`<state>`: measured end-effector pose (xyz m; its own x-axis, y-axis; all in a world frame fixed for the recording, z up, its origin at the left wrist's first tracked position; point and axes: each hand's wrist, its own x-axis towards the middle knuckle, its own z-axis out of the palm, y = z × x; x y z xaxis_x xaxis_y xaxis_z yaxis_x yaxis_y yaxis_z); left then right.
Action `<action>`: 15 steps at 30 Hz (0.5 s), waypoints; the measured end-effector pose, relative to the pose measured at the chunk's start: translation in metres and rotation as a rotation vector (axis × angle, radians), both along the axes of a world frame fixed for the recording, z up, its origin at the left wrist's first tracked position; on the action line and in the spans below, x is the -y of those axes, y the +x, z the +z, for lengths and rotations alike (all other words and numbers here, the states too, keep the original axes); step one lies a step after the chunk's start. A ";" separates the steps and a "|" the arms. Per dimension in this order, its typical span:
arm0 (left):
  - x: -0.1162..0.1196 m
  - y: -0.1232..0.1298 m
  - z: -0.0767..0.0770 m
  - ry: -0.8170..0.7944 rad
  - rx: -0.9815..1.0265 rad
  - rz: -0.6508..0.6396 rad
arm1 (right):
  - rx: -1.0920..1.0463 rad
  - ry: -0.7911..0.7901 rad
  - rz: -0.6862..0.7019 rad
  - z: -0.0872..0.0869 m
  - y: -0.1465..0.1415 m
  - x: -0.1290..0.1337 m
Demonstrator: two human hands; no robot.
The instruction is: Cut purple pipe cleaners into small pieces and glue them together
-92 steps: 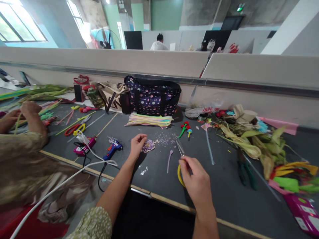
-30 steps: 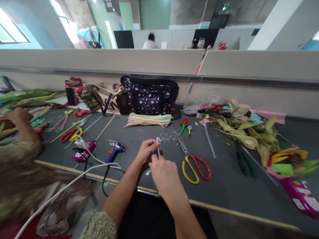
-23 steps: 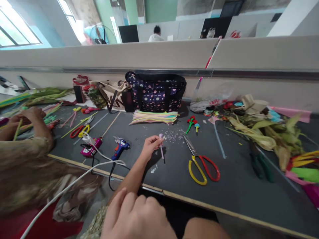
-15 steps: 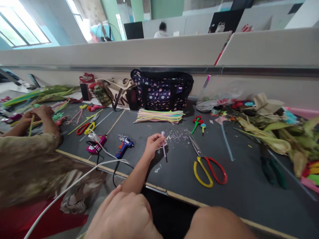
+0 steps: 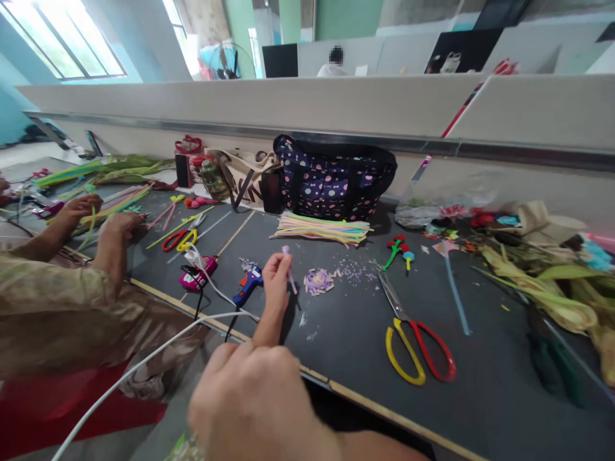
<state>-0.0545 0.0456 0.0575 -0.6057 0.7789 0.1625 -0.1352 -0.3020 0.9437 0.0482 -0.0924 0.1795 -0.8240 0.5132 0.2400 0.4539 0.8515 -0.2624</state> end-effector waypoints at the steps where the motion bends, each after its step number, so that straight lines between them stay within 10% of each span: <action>1: 0.007 -0.010 0.001 -0.001 -0.054 0.050 | 0.056 0.049 -0.110 0.011 -0.004 -0.021; 4: 0.031 -0.040 -0.002 -0.103 -0.271 0.102 | 0.121 0.014 -0.290 -0.006 -0.001 -0.060; 10: 0.073 -0.078 -0.018 -0.395 -0.712 0.328 | -0.005 -0.185 -0.503 -0.105 0.012 -0.091; 15: 0.086 -0.090 -0.025 -0.542 -1.014 0.377 | 0.069 -0.233 -0.507 -0.136 0.017 -0.092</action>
<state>-0.1445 -0.0407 0.0324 -0.5959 0.6953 0.4019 0.7508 0.3047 0.5861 0.0652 -0.0004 0.0432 -0.4698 0.8823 0.0273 0.8145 0.4452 -0.3721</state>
